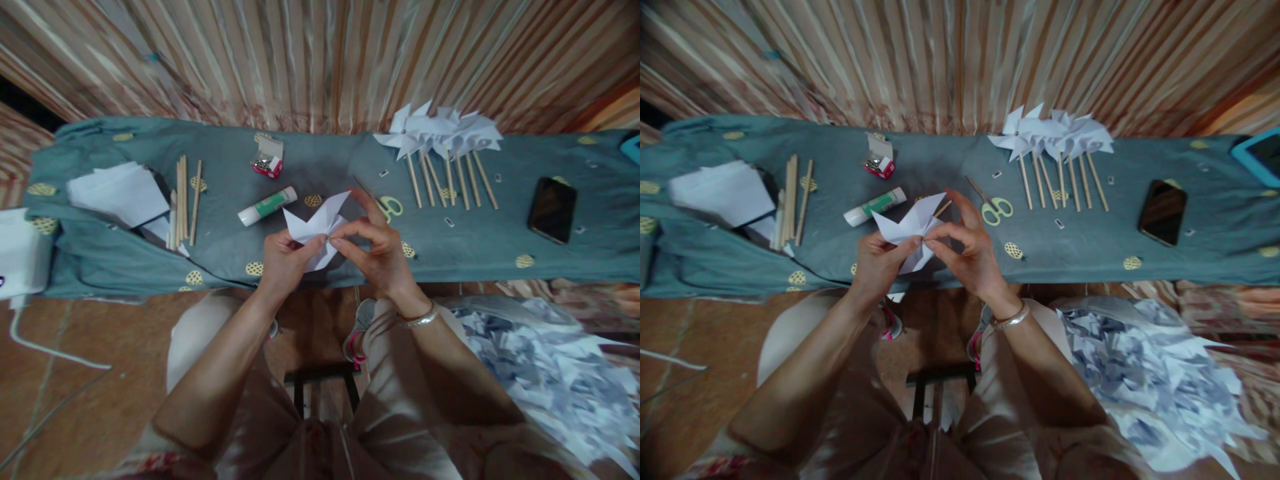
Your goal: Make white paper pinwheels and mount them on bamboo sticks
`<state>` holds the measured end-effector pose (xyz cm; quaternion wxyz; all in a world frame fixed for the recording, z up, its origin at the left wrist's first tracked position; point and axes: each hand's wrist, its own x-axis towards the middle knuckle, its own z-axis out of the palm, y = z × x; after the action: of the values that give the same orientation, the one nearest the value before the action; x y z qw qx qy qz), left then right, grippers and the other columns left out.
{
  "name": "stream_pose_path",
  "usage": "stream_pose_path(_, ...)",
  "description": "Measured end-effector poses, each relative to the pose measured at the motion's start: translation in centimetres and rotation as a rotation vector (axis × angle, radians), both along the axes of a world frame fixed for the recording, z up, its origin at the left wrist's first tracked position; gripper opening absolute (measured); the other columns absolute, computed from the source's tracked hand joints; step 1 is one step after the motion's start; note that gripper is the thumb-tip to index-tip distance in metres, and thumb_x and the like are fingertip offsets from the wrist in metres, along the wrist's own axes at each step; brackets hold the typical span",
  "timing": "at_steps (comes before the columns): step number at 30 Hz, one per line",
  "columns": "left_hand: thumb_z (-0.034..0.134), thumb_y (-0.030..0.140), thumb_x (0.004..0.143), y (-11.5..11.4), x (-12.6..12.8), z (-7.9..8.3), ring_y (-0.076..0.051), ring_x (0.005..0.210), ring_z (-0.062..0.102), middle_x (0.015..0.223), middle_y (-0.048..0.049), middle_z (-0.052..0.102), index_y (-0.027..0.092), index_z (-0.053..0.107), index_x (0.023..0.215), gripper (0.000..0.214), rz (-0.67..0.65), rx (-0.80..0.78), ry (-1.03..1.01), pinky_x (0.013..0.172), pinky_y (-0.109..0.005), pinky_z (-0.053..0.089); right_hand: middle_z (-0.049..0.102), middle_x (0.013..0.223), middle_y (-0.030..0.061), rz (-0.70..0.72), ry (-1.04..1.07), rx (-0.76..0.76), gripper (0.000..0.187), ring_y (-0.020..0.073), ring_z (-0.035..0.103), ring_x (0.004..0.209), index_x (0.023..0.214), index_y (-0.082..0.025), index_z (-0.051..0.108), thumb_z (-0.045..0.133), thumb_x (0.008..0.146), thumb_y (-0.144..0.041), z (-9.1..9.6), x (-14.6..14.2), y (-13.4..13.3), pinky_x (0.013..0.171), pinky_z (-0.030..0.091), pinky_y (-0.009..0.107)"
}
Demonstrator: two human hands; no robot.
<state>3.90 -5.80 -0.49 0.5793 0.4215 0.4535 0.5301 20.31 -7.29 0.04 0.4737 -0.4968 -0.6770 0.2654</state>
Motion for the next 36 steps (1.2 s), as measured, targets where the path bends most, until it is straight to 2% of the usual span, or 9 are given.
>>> stream_pose_path(5, 0.089, 0.03, 0.059, -0.03, 0.01, 0.08, -0.016, 0.066, 0.069, 0.078, -0.002, 0.079, 0.018, 0.081, 0.076, 0.023, 0.004, -0.009, 0.002, 0.07, -0.03, 0.058, 0.052, 0.151, -0.0007, -0.004, 0.024, -0.008, 0.005, 0.0246, 0.044, 0.144, 0.083, -0.028, 0.075, 0.074, 0.083, -0.024, -0.05, -0.07, -0.03, 0.114, 0.041, 0.042)
stream_pose_path(11, 0.085, 0.025, 0.061, -0.06, 0.04, 0.04, -0.015, 0.064, 0.068, 0.076, -0.0004, 0.078, 0.02, 0.081, 0.076, 0.016, 0.015, -0.017, 0.008, 0.068, -0.028, 0.056, 0.052, 0.15, -0.002, -0.017, 0.03, -0.029, 0.002, 0.0241, 0.05, 0.138, 0.083, -0.028, 0.075, 0.073, 0.082, -0.027, -0.19, -0.09, -0.02, 0.114, 0.042, 0.042)
stream_pose_path(19, 0.088, 0.029, 0.056, 0.01, 0.17, -0.08, -0.017, 0.065, 0.067, 0.074, -0.0011, 0.077, 0.019, 0.08, 0.073, 0.022, 0.038, -0.059, 0.023, 0.067, -0.03, 0.055, 0.057, 0.146, -0.0014, -0.005, 0.055, -0.055, 0.005, 0.0235, 0.045, 0.143, 0.083, -0.03, 0.075, 0.073, 0.081, -0.025, -0.14, -0.12, 0.05, 0.12, 0.035, 0.046)
stream_pose_path(30, 0.087, 0.029, 0.055, 0.1, 0.33, -0.3, -0.015, 0.063, 0.066, 0.073, -0.0016, 0.077, 0.018, 0.08, 0.074, 0.023, 0.031, -0.078, 0.001, 0.067, -0.028, 0.055, 0.06, 0.143, 0.0033, 0.008, 0.076, -0.116, 0.003, 0.0237, 0.045, 0.144, 0.084, -0.026, 0.075, 0.073, 0.081, -0.028, -0.52, -0.07, 0.09, 0.119, 0.035, 0.045)
stream_pose_path(36, 0.088, 0.03, 0.054, 0.09, 0.3, -0.26, -0.015, 0.062, 0.066, 0.073, -0.0014, 0.077, 0.019, 0.08, 0.072, 0.023, 0.024, -0.087, -0.019, 0.066, -0.029, 0.056, 0.068, 0.132, 0.0023, 0.015, 0.092, -0.122, 0.002, 0.0234, 0.046, 0.143, 0.082, -0.027, 0.074, 0.073, 0.081, -0.029, -0.73, -0.06, 0.18, 0.118, 0.036, 0.045)
